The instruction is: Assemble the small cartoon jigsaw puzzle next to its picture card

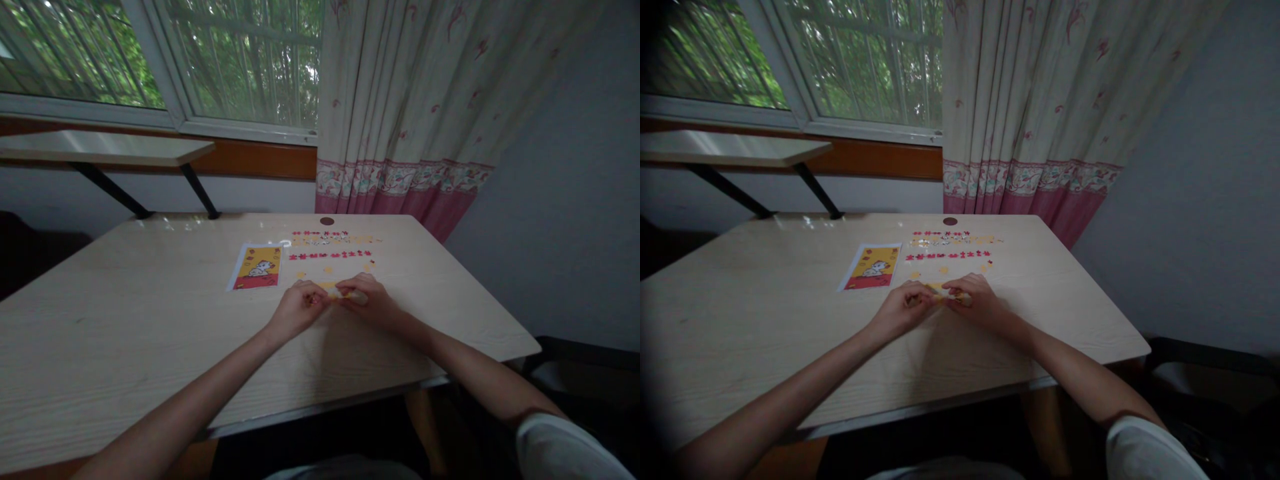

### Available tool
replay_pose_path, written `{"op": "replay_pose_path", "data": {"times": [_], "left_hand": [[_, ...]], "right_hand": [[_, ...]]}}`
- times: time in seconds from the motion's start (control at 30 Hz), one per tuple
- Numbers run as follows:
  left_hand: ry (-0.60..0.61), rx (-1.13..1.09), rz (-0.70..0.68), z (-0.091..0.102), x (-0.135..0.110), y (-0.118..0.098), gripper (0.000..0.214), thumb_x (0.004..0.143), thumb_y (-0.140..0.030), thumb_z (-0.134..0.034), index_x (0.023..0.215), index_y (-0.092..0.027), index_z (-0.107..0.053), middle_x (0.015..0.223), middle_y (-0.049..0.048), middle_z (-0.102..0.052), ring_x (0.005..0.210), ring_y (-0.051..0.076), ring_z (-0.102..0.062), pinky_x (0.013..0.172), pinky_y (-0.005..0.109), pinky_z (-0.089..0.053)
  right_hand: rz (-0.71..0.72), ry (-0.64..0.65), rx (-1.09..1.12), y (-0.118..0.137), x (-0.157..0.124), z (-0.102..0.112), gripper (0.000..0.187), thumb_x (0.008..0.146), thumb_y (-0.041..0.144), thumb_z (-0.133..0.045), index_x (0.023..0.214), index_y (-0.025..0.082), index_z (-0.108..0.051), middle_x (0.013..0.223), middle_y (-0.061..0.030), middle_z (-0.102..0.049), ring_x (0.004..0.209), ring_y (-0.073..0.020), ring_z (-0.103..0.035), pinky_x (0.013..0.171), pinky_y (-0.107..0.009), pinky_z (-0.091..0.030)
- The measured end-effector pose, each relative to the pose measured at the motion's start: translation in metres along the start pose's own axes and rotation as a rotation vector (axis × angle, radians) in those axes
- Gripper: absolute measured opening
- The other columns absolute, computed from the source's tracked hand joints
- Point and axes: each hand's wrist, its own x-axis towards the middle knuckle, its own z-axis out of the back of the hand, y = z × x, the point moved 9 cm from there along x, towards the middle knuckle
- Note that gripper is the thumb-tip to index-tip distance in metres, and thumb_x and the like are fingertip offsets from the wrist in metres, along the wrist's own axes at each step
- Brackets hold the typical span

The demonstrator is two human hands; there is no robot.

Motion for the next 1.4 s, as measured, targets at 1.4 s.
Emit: {"op": "replay_pose_path", "data": {"times": [1.4], "left_hand": [[0.164,0.548,-0.225,0.025,-0.014,0.019,0.037,0.090,-0.041,-0.046,0.114,-0.015,-0.058,0.107,0.0116,-0.055,0.097,0.025,-0.053,0.086,0.043,-0.045]], "right_hand": [[-0.010,0.347,-0.189,-0.018,-0.021,-0.001,0.022,0.080,0.037,-0.060,0.096,0.022,-0.065,0.095,-0.0026,-0.068,0.091,-0.0196,-0.055,0.082,-0.034,-0.030]]}}
